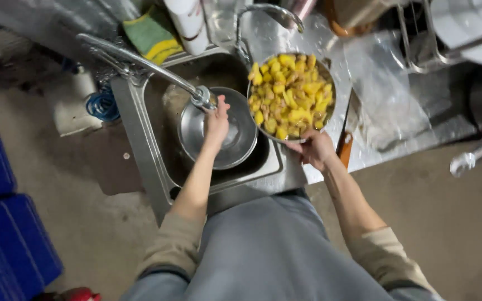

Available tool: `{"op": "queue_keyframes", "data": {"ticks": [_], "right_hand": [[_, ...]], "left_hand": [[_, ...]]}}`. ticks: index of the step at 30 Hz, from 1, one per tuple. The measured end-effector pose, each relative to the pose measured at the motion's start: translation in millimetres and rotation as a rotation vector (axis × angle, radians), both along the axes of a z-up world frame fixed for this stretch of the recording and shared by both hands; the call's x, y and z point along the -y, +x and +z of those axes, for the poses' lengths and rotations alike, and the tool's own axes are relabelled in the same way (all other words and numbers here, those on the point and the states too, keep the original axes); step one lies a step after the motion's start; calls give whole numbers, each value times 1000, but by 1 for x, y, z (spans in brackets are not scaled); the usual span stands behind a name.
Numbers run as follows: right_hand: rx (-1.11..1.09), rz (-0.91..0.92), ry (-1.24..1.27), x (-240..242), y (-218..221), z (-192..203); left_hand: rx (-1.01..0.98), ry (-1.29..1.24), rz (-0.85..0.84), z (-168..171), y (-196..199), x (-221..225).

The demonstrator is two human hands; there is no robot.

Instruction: Washing and sorting ginger pieces in a stainless steel sink and transferring them between bowls.

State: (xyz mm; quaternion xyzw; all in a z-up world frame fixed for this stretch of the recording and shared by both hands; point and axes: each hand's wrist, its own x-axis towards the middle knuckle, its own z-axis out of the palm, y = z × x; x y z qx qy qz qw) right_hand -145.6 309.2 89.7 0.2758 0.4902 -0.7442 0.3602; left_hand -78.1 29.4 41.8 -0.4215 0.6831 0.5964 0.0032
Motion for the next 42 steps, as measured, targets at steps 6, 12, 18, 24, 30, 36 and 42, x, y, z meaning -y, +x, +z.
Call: {"op": "queue_keyframes", "data": {"ticks": [6,12,18,24,30,36,42], "right_hand": [[8,93,65,4,9,9],[-90,200,21,33,33,42],[-128,270,11,48,45,25],[-140,284,82,62,47,30],[-143,309,182,73,51,44],[-270,359,224,86,54,62],[-286,377,308,91,50,67]], "left_hand": [[-582,-112,-106,72,-5,-36],[-575,-738,-272,80,14,-36],[-598,-655,-267,75,36,-22],[-641,-755,-268,58,40,-8],[-680,-752,-242,42,39,-7],[-741,-762,-149,42,42,-10],[-746,-757,-139,36,43,-11]]}}
